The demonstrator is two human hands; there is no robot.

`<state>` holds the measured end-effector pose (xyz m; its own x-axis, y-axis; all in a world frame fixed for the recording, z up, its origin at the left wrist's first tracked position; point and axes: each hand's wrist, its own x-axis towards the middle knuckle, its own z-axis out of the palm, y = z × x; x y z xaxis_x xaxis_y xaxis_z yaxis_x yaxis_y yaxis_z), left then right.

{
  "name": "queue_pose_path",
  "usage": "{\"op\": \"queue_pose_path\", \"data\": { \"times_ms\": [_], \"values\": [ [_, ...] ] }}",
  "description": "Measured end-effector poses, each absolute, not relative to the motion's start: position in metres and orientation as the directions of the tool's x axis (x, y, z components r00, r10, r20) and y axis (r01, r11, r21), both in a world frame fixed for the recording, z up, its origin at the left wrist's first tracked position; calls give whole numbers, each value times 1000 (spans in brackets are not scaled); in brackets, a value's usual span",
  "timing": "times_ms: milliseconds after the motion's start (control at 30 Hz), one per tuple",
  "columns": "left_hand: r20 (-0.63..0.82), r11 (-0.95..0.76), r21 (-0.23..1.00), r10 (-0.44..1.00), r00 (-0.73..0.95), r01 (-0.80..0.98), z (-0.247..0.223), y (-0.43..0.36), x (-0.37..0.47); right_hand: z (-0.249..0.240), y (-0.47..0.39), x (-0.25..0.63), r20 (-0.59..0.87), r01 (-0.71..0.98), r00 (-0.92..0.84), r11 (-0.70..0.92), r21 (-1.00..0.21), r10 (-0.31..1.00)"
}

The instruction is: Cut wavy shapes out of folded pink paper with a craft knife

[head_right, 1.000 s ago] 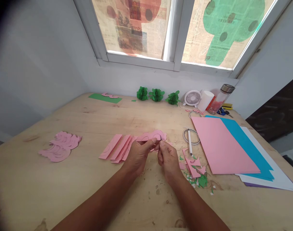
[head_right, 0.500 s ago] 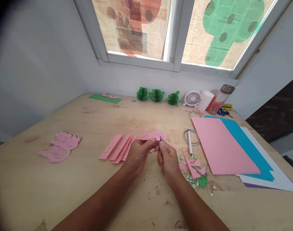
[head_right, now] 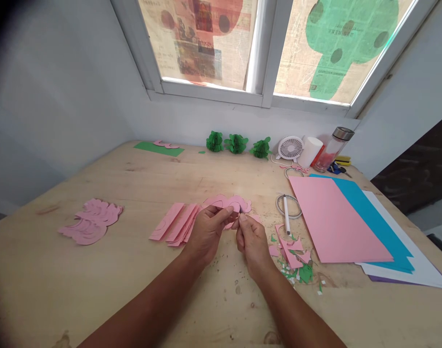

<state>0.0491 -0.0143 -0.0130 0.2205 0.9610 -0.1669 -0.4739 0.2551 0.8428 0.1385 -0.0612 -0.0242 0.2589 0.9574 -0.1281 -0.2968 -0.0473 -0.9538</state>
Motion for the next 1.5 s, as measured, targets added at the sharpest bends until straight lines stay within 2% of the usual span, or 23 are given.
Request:
{"op": "queue_pose_path", "data": {
  "times_ms": [500,1233,1500],
  "values": [
    [-172,275,833,954,247,-481,-11,-14,50,-26,-62,137,-133,-323,253,-46,-945,958],
    [-54,188,914,934,354,-358,0,-17,46,-25,-62,138,-121,-309,240,-42,-950,963],
    [-111,228,887,949,294,-401,-7,-15,46,-26,-62,139,-135,-295,242,-60,-954,961]
  ]
}}
